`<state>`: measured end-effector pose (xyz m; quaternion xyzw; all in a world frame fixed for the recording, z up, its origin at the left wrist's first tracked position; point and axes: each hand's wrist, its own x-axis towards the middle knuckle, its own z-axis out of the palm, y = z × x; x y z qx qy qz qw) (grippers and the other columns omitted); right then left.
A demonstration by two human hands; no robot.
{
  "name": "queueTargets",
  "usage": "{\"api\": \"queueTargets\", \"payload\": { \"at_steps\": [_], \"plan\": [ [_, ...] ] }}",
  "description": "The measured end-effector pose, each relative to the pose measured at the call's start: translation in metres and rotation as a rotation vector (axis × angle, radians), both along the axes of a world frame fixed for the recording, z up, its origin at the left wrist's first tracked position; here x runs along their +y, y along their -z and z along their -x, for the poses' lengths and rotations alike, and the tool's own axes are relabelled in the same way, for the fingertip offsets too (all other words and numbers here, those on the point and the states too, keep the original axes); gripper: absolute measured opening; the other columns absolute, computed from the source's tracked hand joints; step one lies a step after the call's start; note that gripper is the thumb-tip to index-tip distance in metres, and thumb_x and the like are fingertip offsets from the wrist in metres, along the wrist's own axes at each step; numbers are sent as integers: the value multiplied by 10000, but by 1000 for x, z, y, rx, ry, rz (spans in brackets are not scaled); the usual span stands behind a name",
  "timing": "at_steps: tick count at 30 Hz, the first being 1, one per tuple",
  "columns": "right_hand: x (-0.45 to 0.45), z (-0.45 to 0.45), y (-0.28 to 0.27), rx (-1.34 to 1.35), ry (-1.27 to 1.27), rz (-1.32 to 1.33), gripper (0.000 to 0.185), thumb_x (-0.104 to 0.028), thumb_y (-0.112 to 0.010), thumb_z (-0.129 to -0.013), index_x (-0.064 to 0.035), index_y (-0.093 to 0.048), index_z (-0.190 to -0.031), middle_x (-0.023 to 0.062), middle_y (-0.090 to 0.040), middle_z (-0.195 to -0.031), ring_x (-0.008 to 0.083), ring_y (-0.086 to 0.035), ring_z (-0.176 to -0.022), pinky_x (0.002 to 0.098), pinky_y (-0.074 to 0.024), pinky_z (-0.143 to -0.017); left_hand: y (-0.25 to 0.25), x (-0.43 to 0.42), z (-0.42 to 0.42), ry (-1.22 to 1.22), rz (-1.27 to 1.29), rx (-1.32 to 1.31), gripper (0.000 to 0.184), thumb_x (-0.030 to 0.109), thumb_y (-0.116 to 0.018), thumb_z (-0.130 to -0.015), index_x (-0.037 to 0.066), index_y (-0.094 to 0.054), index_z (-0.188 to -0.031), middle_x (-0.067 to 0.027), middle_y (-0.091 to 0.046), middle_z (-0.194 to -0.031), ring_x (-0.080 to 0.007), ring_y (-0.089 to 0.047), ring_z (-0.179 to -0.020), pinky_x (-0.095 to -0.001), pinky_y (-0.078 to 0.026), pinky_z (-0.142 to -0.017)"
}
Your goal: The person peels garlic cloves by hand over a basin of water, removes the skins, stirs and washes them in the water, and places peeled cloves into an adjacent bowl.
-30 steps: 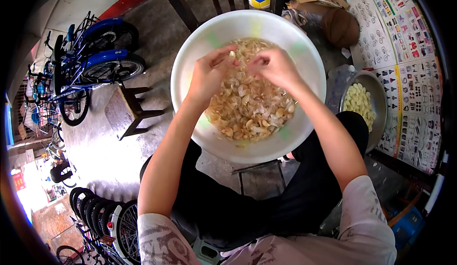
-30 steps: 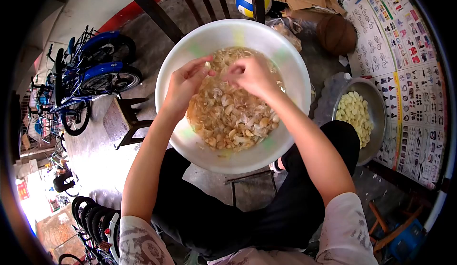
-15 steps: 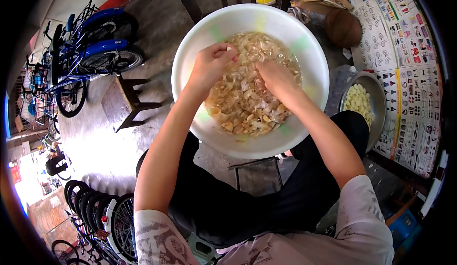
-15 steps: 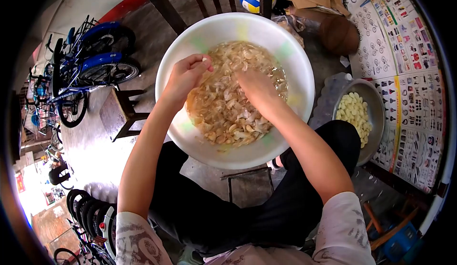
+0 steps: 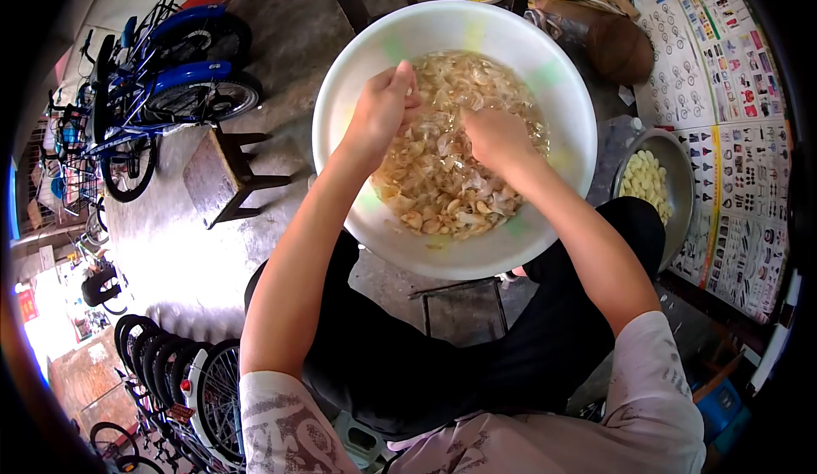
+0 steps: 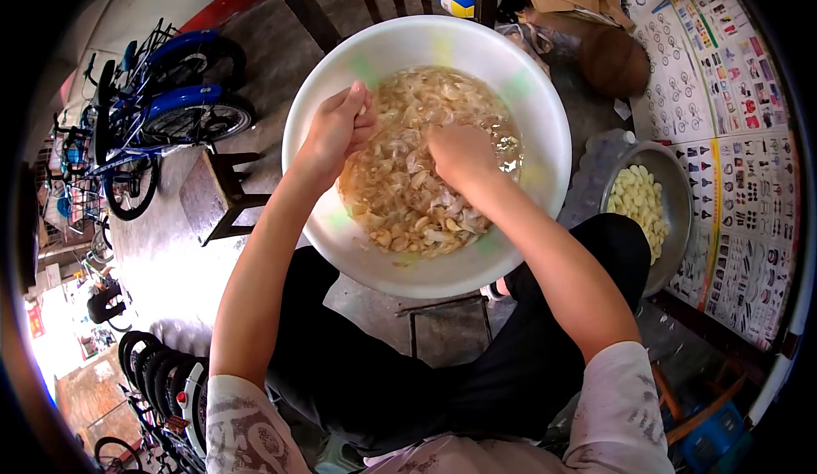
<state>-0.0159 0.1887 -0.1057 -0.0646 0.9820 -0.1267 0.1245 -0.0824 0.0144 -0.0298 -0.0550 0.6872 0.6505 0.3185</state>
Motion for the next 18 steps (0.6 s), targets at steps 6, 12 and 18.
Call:
{"api": "queueTargets", "payload": {
  "at_steps": [6, 12, 18],
  "plan": [
    [-62, -39, -8, -134, -282, 519, 138, -127, -642, -810, -20, -623, -894, 125, -626, -944, 303, -653, -844, 418, -543, -741, -4, 1, 4, -246, -412, -79, 262, 277, -390, -1072, 78, -470, -921, 18, -395, -762, -53, -290, -564, -216, -273, -517],
    [-81, -64, 17, -171, -276, 415, 152, -113, -636, -759, 0, -618, -859, 168, -636, -888, 346, -655, -858, 456, -542, -745, -3, 1, 5, -203, -364, 20, 216, 170, -404, -1062, 0, -532, -1098, 27, -413, -795, -25, -291, -583, -193, -260, -512],
    [-77, -68, 19, -136, -252, 489, 144, -81, -654, -696, -10, -619, -816, 170, -640, -882, 352, -640, -914, 469, -541, -745, -4, 1, 4, -120, -319, -74, 219, 151, -417, -1052, -17, -542, -1115, 36, -409, -792, -18, -295, -587, -185, -244, -502]
  ]
}}
